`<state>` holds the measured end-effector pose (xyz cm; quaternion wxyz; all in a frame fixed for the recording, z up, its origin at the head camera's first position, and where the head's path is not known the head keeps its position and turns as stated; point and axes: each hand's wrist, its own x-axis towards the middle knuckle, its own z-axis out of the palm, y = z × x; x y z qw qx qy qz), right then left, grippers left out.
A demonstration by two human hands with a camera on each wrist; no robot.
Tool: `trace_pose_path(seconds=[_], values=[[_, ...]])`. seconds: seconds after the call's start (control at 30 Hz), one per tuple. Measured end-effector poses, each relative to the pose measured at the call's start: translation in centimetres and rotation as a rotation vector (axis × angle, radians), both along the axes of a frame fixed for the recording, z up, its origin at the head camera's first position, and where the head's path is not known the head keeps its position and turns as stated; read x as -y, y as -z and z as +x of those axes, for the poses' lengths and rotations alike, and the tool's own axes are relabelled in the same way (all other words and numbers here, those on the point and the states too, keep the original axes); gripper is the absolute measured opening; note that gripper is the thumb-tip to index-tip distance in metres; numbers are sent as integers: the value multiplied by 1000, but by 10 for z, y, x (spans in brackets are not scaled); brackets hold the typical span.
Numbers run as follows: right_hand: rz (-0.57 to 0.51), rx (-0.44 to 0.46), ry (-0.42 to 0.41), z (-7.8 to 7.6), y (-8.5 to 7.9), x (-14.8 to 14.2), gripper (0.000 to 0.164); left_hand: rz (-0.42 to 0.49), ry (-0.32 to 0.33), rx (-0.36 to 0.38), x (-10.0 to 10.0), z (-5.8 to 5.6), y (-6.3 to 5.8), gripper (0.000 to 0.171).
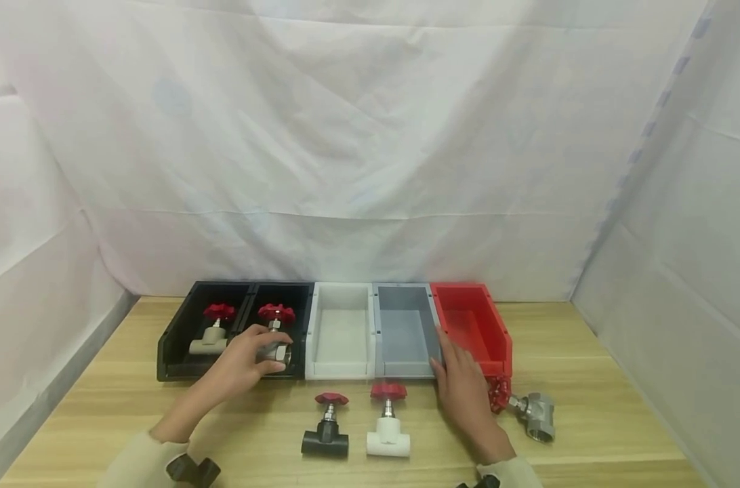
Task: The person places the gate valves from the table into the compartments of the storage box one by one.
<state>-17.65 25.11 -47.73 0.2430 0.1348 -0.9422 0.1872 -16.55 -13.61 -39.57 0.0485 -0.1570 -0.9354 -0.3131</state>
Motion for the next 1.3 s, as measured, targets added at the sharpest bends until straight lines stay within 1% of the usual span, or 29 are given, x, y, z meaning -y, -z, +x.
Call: trace_pose_path(seconds=[0.13, 0.33, 0.57, 0.73, 0.87, 1.03, 1.3], values=[[5, 3, 1, 0, 1, 0, 79, -13, -17, 1, -4, -7, 2, 34], [6, -5, -2, 0, 1, 0, 79, -7, -16, 13, -4, -17, 6, 34], [11, -1, -1, 0, 2, 0, 80, 11, -37, 59, -3, -26, 16, 33], [9, -1, 4, 1, 3, -1, 81, 14, -46, 62, -6, -33, 21, 34], [6, 0, -2, 0, 2, -1, 81, -9, -61, 64, -7, -37, 25, 33], [12, 33, 5, 0, -2, 0, 82, -41, -55, 51, -7, -41, 30, 33], [3, 52, 9, 1, -2, 1, 81, -44, -44, 60, -7, -45, 34, 32]])
